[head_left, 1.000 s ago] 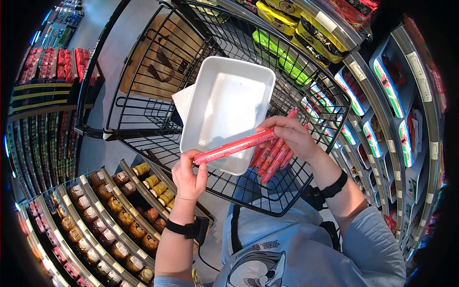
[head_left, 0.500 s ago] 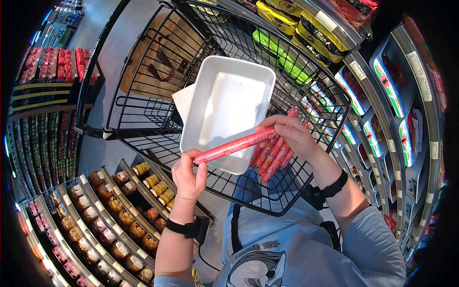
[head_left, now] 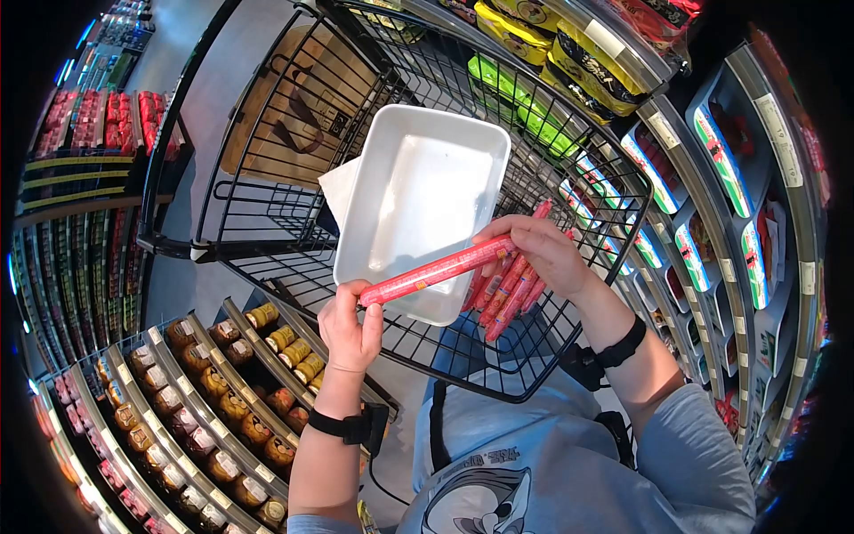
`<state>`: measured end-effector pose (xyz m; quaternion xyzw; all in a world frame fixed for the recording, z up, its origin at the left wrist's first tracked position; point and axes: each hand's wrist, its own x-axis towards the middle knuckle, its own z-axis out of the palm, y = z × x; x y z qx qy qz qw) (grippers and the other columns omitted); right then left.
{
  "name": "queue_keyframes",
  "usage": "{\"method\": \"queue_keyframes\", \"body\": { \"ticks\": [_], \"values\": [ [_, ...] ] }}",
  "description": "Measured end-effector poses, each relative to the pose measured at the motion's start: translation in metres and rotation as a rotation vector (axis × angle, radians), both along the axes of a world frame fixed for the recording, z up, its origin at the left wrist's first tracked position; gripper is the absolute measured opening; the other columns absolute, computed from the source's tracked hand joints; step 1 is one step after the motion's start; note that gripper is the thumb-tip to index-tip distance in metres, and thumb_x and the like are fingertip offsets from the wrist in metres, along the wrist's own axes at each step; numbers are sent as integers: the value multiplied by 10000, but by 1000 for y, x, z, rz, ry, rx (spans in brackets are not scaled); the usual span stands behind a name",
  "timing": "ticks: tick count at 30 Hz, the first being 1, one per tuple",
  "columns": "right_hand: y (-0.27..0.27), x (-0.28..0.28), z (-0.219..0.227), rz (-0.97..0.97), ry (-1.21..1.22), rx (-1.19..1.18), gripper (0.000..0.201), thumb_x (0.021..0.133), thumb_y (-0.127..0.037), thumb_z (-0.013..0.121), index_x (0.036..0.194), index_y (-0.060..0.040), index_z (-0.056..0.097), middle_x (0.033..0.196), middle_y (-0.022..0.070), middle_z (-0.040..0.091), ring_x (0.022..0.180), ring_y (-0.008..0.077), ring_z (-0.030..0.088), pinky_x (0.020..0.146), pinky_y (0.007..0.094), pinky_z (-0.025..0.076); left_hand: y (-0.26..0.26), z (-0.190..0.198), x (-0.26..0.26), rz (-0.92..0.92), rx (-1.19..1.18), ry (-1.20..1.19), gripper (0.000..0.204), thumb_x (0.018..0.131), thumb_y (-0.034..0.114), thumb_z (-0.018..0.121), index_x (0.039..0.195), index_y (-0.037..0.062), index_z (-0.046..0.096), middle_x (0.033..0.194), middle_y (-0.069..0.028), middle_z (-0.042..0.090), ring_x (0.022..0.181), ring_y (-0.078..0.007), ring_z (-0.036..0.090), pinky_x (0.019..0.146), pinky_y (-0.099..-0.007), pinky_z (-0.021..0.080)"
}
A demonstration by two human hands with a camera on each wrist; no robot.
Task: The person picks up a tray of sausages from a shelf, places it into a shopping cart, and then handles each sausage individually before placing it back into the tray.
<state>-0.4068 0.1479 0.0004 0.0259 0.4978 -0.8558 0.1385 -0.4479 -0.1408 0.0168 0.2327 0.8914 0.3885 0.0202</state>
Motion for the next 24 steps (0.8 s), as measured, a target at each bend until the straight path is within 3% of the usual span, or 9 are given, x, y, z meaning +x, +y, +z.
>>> {"method": "queue_keyframes", "body": {
  "ticks": [6,9,24],
  "values": [
    [2,0,0,2,-25,-96,385,891,-239,398,1096,35,576,828,109,653,781,142,606,717,236,417,2,-2,1,21,55,-17,186,851,243,541,872,58,533,630,-93,548,553,-290,548,533,-352,423],
    [6,0,-5,69,9,-91,430,880,-254,434,1129,87,512,969,155,622,850,194,618,796,300,476,-2,-4,1,20,32,-31,173,842,229,549,870,59,536,634,-94,553,562,-295,555,538,-351,428],
    [-2,-2,6,39,-38,-9,370,835,-169,472,1134,38,534,887,83,627,807,122,591,750,248,456,-1,1,0,17,6,23,189,822,232,578,890,61,536,682,-86,583,575,-284,571,548,-347,451]
  ]
}}
